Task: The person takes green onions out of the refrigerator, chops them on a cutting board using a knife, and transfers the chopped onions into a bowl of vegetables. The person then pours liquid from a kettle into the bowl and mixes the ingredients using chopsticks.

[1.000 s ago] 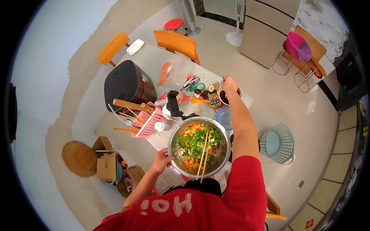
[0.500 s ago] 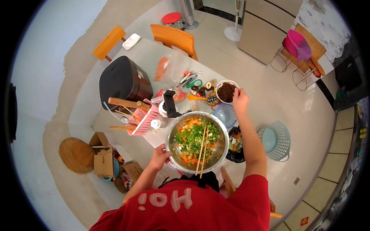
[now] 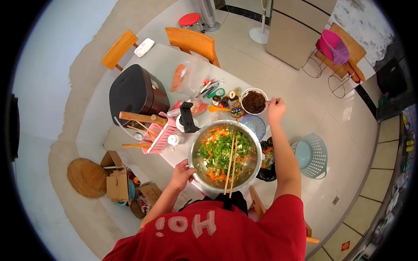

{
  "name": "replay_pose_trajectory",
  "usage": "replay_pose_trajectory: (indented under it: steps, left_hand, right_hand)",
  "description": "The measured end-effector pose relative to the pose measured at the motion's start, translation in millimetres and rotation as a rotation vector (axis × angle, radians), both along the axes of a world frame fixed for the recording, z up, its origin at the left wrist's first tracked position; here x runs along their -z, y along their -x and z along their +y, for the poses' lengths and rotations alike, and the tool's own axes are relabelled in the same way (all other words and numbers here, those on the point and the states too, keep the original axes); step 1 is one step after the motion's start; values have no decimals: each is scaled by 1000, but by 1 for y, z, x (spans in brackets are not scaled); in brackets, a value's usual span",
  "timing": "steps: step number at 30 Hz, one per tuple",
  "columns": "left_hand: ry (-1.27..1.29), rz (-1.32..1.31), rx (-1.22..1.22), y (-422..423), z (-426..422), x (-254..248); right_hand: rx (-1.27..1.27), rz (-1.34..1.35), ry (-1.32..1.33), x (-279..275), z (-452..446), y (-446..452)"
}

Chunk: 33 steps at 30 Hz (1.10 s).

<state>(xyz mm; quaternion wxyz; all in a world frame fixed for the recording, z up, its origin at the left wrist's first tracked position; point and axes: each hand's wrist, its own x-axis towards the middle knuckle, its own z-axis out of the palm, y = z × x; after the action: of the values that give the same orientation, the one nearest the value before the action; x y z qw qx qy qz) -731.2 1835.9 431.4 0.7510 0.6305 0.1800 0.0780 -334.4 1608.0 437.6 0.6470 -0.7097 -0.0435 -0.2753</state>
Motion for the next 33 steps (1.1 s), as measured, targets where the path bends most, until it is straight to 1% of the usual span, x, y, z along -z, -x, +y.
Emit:
replay_pose_trajectory:
  steps: [3, 6, 9, 12, 15, 18, 21, 24, 27, 33]
  left_hand:
    - [0, 3, 1, -6, -1, 2]
    - [3, 4, 13, -11, -1, 3]
    - [8, 9, 15, -14, -2, 2]
    - [15, 8, 10, -15, -5, -4]
    - [10, 7, 2, -23, -8, -6]
    - [12, 14, -5, -25, -11, -8]
    - [-2, 12, -9, -26, -9, -9]
    - [12, 4, -10, -25, -9, -6]
    - [11, -2, -9, -26, -9, -4]
    - [20, 6, 3, -26, -7, 0]
  right_hand:
    - [-15, 99, -26, 12, -5, -10]
    - [-118, 139, -143, 18, -3, -12]
    - [-186, 284, -446, 17, -6, -9]
    - [-192, 295, -507, 11, -12, -5]
    - [-261, 235, -544, 11, -19, -8]
    - [-236, 275, -483, 9, -23, -3]
    - [-231, 303, -551, 9, -24, 3]
    - [-200, 323, -527, 12, -22, 5]
    - [-223, 308, -522, 11, -23, 3]
    - [-236, 408, -728, 7, -28, 4]
